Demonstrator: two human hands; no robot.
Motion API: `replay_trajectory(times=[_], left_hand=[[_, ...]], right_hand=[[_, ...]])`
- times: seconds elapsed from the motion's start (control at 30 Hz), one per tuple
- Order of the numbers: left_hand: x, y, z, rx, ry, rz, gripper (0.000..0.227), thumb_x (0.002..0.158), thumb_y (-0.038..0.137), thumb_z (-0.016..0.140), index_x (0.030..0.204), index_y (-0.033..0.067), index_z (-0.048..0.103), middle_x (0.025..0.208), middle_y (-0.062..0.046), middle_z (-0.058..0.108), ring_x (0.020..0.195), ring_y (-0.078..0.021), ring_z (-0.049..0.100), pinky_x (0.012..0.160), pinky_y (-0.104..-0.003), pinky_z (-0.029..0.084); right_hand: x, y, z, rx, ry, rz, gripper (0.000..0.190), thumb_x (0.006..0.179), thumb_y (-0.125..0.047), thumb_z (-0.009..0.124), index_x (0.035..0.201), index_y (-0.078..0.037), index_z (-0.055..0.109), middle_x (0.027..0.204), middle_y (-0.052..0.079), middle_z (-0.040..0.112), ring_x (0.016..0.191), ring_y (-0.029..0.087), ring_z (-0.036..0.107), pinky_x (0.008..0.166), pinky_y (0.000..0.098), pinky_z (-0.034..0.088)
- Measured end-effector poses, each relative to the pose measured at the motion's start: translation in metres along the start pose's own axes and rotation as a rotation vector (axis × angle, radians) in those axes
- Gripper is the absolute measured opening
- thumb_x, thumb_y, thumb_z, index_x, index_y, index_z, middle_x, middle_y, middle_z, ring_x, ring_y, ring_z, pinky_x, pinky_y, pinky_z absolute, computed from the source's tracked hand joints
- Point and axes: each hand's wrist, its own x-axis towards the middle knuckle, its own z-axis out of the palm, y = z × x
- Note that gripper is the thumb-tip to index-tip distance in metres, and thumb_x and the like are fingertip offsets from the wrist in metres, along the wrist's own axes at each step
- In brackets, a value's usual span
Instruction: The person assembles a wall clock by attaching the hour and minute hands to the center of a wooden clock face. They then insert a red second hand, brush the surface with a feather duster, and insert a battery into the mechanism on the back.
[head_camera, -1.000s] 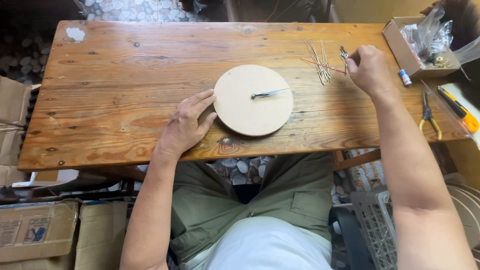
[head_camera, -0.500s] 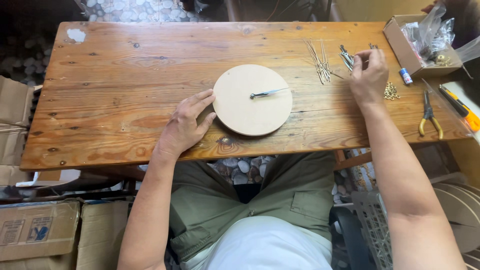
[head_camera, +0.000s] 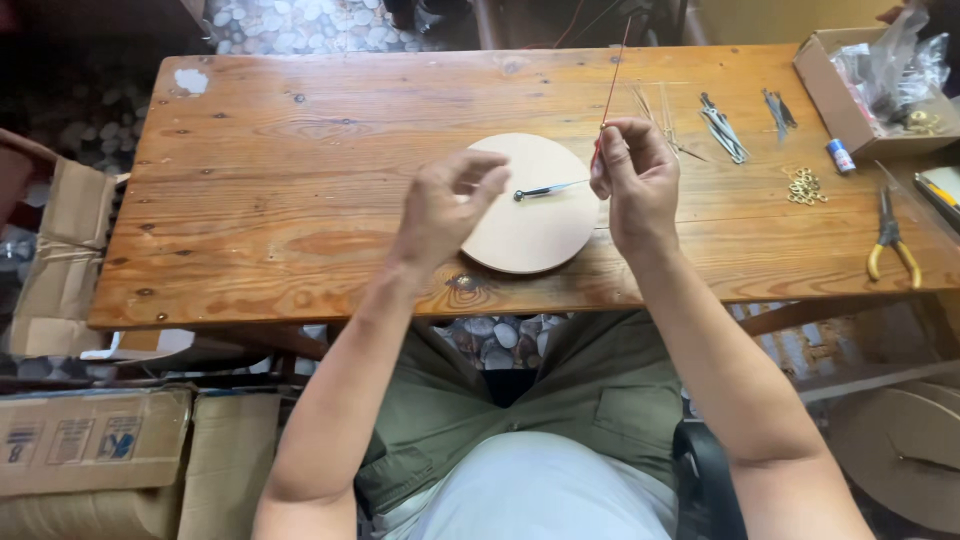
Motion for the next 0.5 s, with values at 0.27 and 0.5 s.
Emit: replay_trajectory(times=[0.27, 0.5], left_hand=[[0.016, 0.006, 0.053, -0.284, 0.018, -0.174, 0.036, 0.088, 0.034, 0.084, 0.113, 0.0102, 0.075, 0.096, -0.001, 0.078, 0.085, -0.0073, 0.075, 0.074, -0.02, 0.059], [0.016, -0.003, 0.065, -0.317, 0.047, -0.225, 0.022, 0.092, 0.027, 0.08, 0.106, 0.0106, 0.078, 0.088, -0.001, 0.078, 0.077, -0.0076, 0.074, 0.067, -0.02, 0.061]], right_hand=[[-0.022, 0.024, 0.035, -0.01, 0.072, -0.136, 0.011, 0.108, -0.007, 0.061, 0.113, 0.002, 0.061, 0.085, 0.007, 0.056, 0.052, 0.007, 0.053, 0.043, 0.0172, 0.042], [-0.028, 0.02, 0.041, -0.04, 0.055, -0.122, 0.009, 0.107, -0.007, 0.06, 0.111, 0.001, 0.062, 0.084, 0.008, 0.061, 0.055, 0.008, 0.057, 0.046, 0.0175, 0.044]])
